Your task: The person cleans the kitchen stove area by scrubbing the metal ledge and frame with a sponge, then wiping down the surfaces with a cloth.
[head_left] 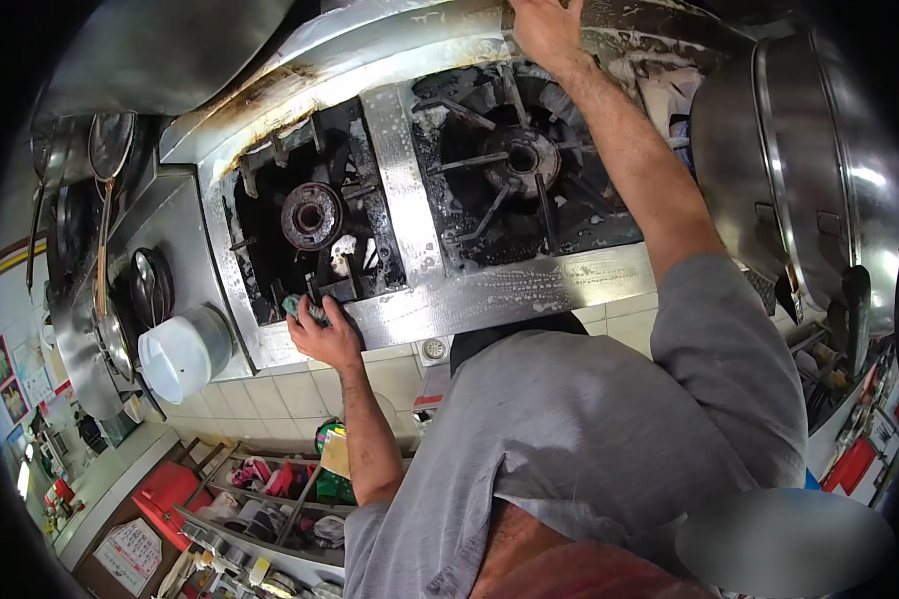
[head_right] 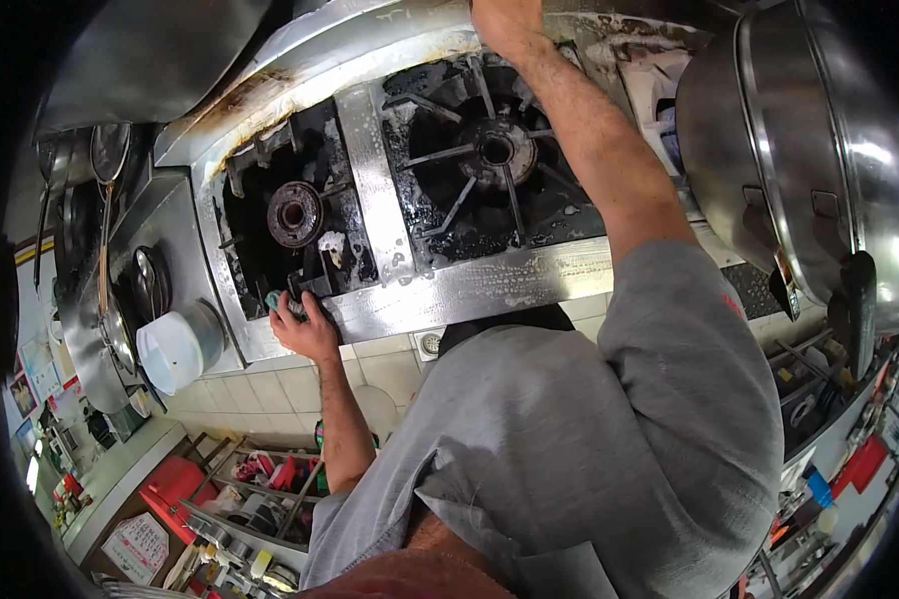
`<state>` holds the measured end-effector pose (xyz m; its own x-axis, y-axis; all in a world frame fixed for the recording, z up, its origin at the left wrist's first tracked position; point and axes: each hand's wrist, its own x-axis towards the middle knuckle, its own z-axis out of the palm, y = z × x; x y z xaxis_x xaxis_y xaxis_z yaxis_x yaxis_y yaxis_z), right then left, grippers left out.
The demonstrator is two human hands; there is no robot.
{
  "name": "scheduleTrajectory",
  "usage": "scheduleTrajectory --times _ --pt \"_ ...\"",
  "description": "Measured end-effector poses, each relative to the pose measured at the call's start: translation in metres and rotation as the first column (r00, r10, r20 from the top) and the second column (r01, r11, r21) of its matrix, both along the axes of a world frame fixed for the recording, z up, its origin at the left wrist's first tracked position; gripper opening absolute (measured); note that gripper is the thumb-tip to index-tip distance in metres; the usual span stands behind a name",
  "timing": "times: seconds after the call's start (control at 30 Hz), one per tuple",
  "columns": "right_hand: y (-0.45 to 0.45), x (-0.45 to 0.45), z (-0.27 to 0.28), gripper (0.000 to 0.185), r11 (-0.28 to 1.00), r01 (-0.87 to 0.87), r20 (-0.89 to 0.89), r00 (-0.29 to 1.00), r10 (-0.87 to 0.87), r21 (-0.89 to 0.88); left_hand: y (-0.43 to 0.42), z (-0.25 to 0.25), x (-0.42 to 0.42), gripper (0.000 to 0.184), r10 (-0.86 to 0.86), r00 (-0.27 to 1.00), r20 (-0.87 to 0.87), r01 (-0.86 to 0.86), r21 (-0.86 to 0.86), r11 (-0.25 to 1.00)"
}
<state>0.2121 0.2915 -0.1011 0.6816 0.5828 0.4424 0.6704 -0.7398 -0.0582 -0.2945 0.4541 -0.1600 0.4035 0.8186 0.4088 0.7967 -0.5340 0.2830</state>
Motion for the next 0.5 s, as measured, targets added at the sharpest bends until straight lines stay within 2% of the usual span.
scheduleTrajectory --times 0.1,0.17,0.2,0.23,0.27,0.3,0.33,0.4,0.47,0.5 --pt "-0.003 -0.009 0.003 0.047 0.998 -0.019 -0.066 0.998 0.024 0.065 -0.007 0.001 -0.01 0.04 -0.009 1.0 -0.03 0.009 -0.018 1.0" --pt "-0.028 -0.001 0.013 0.048 0.987 0.072 0.001 0.997 -0.073 -0.143 -0.001 -0.002 -0.004 0.04 -0.017 1.0 -0.011 0.017 -0.008 1.0" --pt "-0.055 0.015 0.02 0.049 0.973 0.194 -0.196 0.957 -0.216 -0.127 -0.001 0.0 -0.003 0.04 -0.016 1.0 -0.011 0.016 -0.007 1.0" --pt "-0.098 0.067 -0.042 0.05 0.911 0.357 0.353 0.895 -0.272 -0.205 -0.003 0.003 -0.001 0.04 -0.006 1.0 -0.012 0.006 -0.022 1.0" --pt "-0.111 0.051 0.003 0.052 0.904 0.333 -0.292 0.922 -0.254 0.268 -0.003 0.005 0.0 0.04 0.005 1.0 -0.013 -0.005 -0.038 0.999" --pt "-0.132 0.065 -0.007 0.055 0.915 0.395 0.068 0.918 -0.39 -0.087 -0.003 0.004 0.0 0.04 0.0 1.0 -0.012 0.0 -0.021 1.0" --pt "-0.122 0.055 -0.005 0.055 0.913 0.397 0.07 0.917 -0.392 -0.093 -0.004 0.003 -0.002 0.04 -0.003 1.0 -0.013 0.003 -0.028 1.0" --pt "-0.063 0.024 0.011 0.058 0.84 0.526 -0.061 0.842 -0.537 -0.13 -0.002 0.002 -0.001 0.04 -0.015 1.0 -0.008 0.015 0.001 1.0" --pt "-0.01 -0.003 -0.024 0.057 0.917 0.397 0.196 0.902 -0.385 -0.028 -0.001 0.0 -0.003 0.04 -0.039 0.999 -0.021 0.039 0.013 0.999" --pt "-0.019 0.003 -0.025 0.057 0.911 0.411 0.194 0.896 -0.4 -0.021 -0.002 0.002 -0.001 0.04 -0.034 0.999 -0.022 0.035 0.004 0.999"
